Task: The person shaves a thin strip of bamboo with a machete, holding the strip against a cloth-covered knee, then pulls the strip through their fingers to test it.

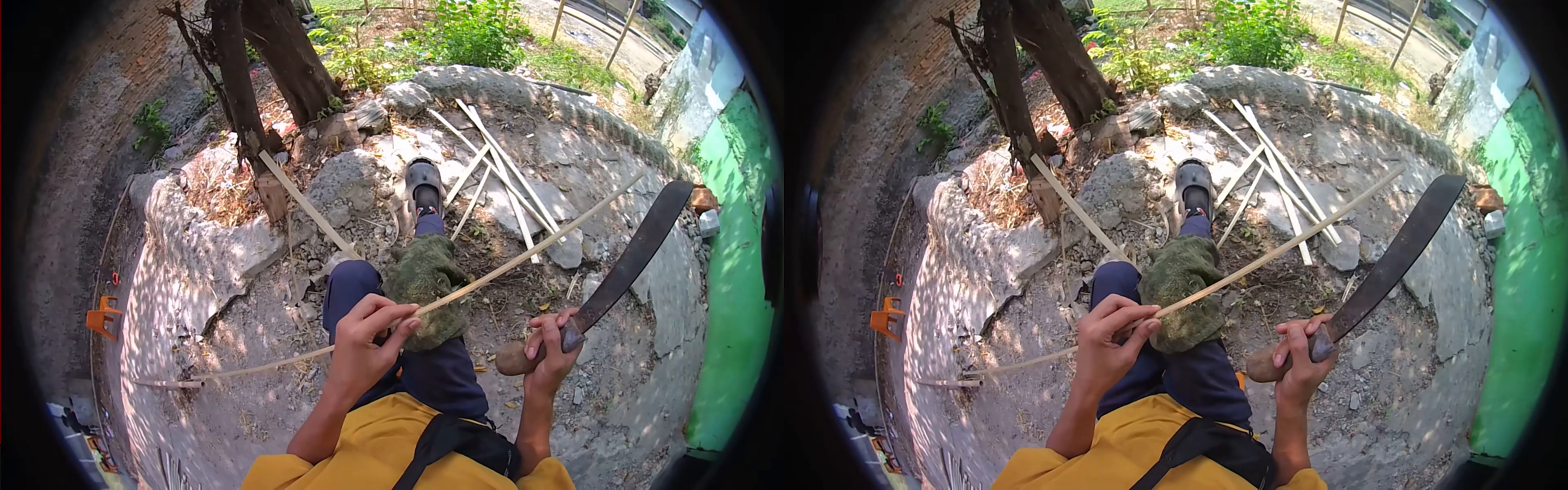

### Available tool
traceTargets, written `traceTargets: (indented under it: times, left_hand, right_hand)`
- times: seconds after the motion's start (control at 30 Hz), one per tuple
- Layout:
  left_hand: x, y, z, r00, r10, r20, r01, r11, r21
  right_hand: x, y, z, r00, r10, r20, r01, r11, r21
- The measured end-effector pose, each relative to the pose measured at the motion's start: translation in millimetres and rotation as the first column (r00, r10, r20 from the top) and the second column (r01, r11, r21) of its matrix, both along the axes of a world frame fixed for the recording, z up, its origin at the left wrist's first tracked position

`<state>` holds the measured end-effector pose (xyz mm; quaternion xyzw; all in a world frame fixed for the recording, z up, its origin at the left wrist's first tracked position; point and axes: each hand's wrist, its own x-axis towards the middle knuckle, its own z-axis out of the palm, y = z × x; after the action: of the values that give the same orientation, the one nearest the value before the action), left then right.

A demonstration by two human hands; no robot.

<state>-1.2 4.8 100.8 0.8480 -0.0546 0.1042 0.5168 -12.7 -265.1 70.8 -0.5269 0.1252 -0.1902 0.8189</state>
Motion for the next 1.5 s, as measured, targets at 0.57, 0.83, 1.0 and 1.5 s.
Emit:
traceTargets:
  times: [0.57, 0.83, 1.0, 1.5]
  left_hand:
    - [27, -5, -53, 0.965, 0.061, -0.257, -0.082, 0.994, -0.072]
    - [17, 10, -62, 0.991, 0.018, -0.135, -0.017, 1.0, 0.004]
    - [1, 24, -57, 0.977, -0.022, -0.211, 0.03, 0.999, 0.033]
    - [-19, 114, -49, 0.945, 0.326, -0.008, -0.323, 0.94, 0.109]
  right_hand:
    - [4, 40, -46, 0.899, 0.334, -0.283, -0.431, 0.566, -0.703]
    - [9, 55, -65, 0.848, 0.391, -0.357, -0.513, 0.441, -0.736]
    - [9, 55, -72, 0.846, 0.385, -0.368, -0.526, 0.497, -0.69]
    - [20, -81, -226, 0.87, -0.341, -0.356, -0.071, 0.627, -0.776]
